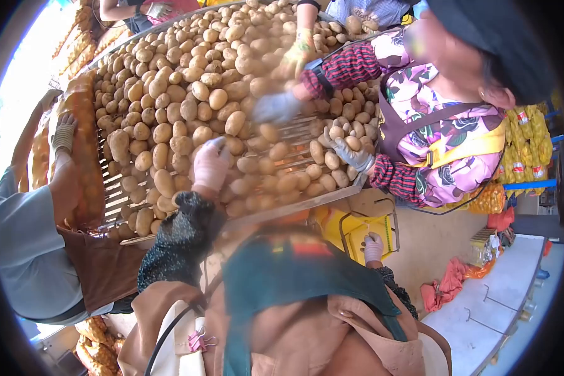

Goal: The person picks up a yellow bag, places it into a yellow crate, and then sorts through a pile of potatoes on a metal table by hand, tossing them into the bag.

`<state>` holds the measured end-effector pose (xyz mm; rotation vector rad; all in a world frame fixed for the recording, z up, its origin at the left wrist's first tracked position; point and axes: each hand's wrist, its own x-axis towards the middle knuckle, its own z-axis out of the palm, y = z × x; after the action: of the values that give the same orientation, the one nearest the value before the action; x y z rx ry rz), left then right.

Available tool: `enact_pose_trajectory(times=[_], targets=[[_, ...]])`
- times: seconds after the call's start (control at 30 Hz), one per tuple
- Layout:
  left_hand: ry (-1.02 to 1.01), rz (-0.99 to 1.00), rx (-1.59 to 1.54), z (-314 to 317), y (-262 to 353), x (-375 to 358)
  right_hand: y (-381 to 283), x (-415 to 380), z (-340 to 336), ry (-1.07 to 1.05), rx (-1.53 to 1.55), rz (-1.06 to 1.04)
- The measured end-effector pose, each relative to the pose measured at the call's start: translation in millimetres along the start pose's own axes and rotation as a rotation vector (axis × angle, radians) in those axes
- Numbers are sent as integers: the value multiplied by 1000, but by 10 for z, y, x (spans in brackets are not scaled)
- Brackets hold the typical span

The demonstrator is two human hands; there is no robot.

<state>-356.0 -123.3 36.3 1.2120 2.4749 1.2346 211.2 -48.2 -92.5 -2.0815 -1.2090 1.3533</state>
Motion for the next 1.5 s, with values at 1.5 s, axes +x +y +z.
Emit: enact_pose_trajectory(times=[1.5], targets=[[-610,651,585,732,480,-1005,-1188,-1785,-382,134,816,-570]])
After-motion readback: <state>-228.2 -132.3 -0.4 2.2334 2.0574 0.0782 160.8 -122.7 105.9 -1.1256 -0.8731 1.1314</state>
